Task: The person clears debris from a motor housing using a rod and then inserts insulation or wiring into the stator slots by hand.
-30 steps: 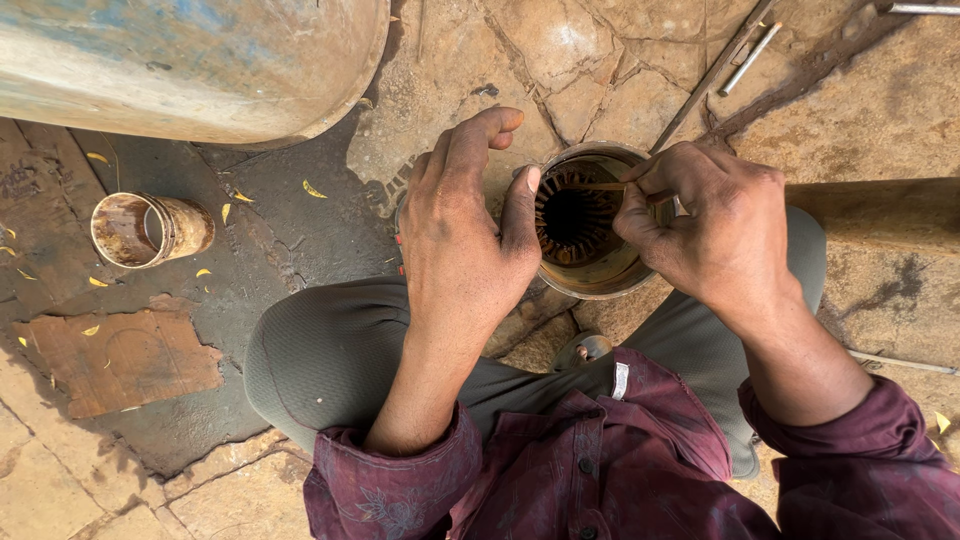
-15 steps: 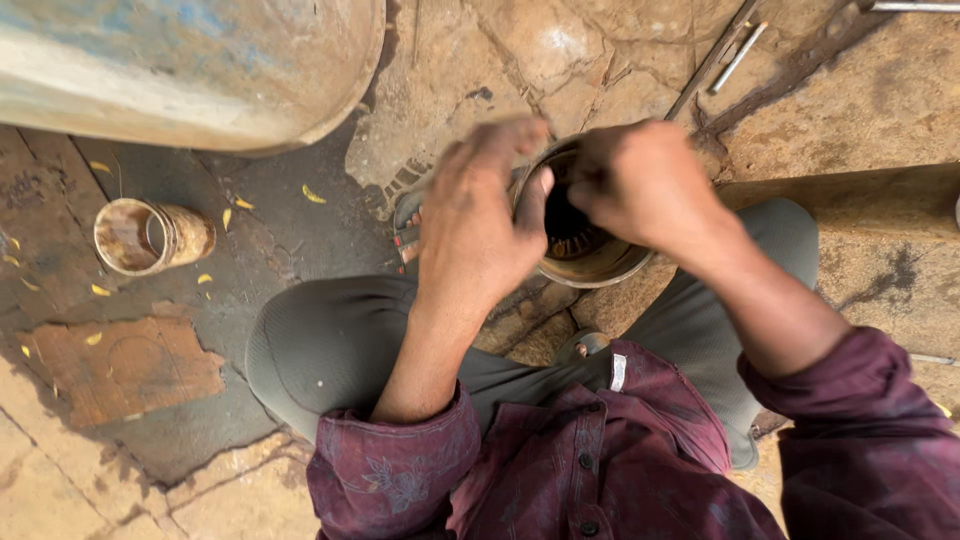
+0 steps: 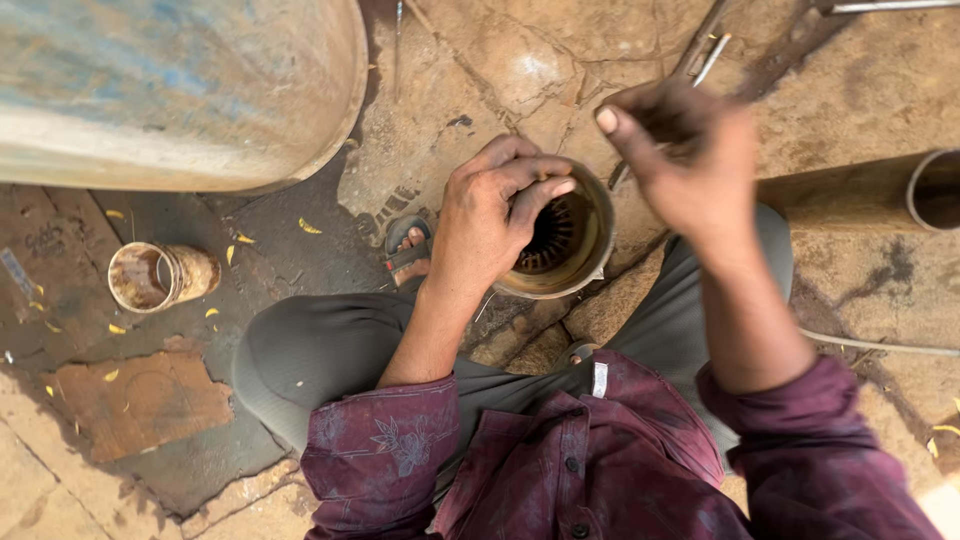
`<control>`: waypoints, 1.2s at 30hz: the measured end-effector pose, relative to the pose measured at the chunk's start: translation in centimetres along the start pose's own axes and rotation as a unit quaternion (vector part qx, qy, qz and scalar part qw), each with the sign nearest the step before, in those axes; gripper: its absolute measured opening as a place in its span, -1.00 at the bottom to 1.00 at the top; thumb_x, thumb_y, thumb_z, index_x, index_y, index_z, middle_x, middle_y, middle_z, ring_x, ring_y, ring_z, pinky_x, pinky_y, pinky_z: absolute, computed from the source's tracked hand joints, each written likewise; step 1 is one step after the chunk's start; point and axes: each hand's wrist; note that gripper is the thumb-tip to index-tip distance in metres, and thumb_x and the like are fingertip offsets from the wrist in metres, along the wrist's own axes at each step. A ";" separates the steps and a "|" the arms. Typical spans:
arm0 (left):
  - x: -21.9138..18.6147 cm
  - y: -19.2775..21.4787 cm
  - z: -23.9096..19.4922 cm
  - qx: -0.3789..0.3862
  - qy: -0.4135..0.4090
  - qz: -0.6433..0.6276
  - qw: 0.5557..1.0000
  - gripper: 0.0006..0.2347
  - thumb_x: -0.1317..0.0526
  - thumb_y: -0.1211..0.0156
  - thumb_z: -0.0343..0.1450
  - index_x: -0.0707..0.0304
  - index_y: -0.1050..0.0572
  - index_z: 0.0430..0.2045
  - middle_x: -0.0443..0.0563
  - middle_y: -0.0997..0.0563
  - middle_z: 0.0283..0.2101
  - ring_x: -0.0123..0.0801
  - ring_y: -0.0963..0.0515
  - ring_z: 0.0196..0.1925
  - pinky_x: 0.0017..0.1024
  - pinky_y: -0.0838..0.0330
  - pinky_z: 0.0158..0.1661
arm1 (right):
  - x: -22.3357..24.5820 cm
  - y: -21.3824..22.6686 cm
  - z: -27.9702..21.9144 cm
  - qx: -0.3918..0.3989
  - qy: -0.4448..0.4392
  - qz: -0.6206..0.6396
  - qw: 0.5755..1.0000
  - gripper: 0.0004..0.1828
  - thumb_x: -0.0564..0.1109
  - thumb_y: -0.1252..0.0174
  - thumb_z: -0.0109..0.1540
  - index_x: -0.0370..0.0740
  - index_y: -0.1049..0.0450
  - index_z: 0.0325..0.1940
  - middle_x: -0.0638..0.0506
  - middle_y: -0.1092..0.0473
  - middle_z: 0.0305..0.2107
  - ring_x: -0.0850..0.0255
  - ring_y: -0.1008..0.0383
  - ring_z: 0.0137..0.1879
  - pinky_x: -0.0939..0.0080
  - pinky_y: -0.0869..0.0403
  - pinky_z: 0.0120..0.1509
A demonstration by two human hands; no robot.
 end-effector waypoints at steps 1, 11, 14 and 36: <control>0.2 -0.4 0.1 -0.001 -0.010 0.015 1.000 -0.89 0.29 -0.34 0.40 0.28 -0.68 -0.26 0.06 -0.62 -0.30 -0.26 -0.65 -0.34 -0.31 -0.52 -0.26 | -1.1 -0.6 -0.5 -0.005 -0.020 0.014 1.000 -0.83 -0.10 -0.33 0.45 -0.28 -0.59 -0.02 -0.05 -0.59 -0.25 0.29 -0.63 -0.18 0.29 -0.61 -0.08; 1.9 -1.7 0.3 -0.008 -0.010 0.087 0.996 -0.91 0.32 -0.31 0.42 0.37 -0.67 -0.33 0.10 -0.64 -0.28 -0.18 -0.68 -0.38 -0.27 -0.51 -0.32 | -6.8 -3.3 -4.7 -0.049 -0.132 0.227 0.964 -0.70 -0.20 -0.24 0.39 -0.42 -0.44 0.15 -0.10 -0.58 -0.12 0.31 -0.59 -0.01 0.33 -0.56 0.10; 1.9 -1.8 0.2 -0.008 -0.013 0.084 0.996 -0.91 0.31 -0.32 0.42 0.37 -0.67 -0.34 0.09 -0.63 -0.30 -0.18 -0.68 -0.38 -0.28 -0.52 -0.32 | -6.5 -3.6 -5.0 -0.047 -0.148 0.243 0.957 -0.68 -0.19 -0.24 0.39 -0.43 -0.43 0.16 -0.11 -0.58 -0.12 0.30 -0.59 -0.04 0.33 -0.56 0.09; 4.7 -3.5 -0.5 0.023 -0.046 0.099 0.994 -0.90 0.32 -0.30 0.41 0.38 -0.68 -0.31 0.11 -0.61 -0.28 -0.18 -0.67 -0.35 -0.28 -0.56 -0.31 | -7.1 -5.4 -5.5 -0.045 -0.064 0.186 0.979 -0.65 -0.10 -0.31 0.35 -0.25 -0.50 0.18 -0.01 -0.57 0.03 0.19 -0.53 0.14 0.13 -0.49 0.34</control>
Point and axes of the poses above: each hand's wrist, its own z-axis towards the middle knuckle, its own y-axis out of the back of the hand, x = y × z
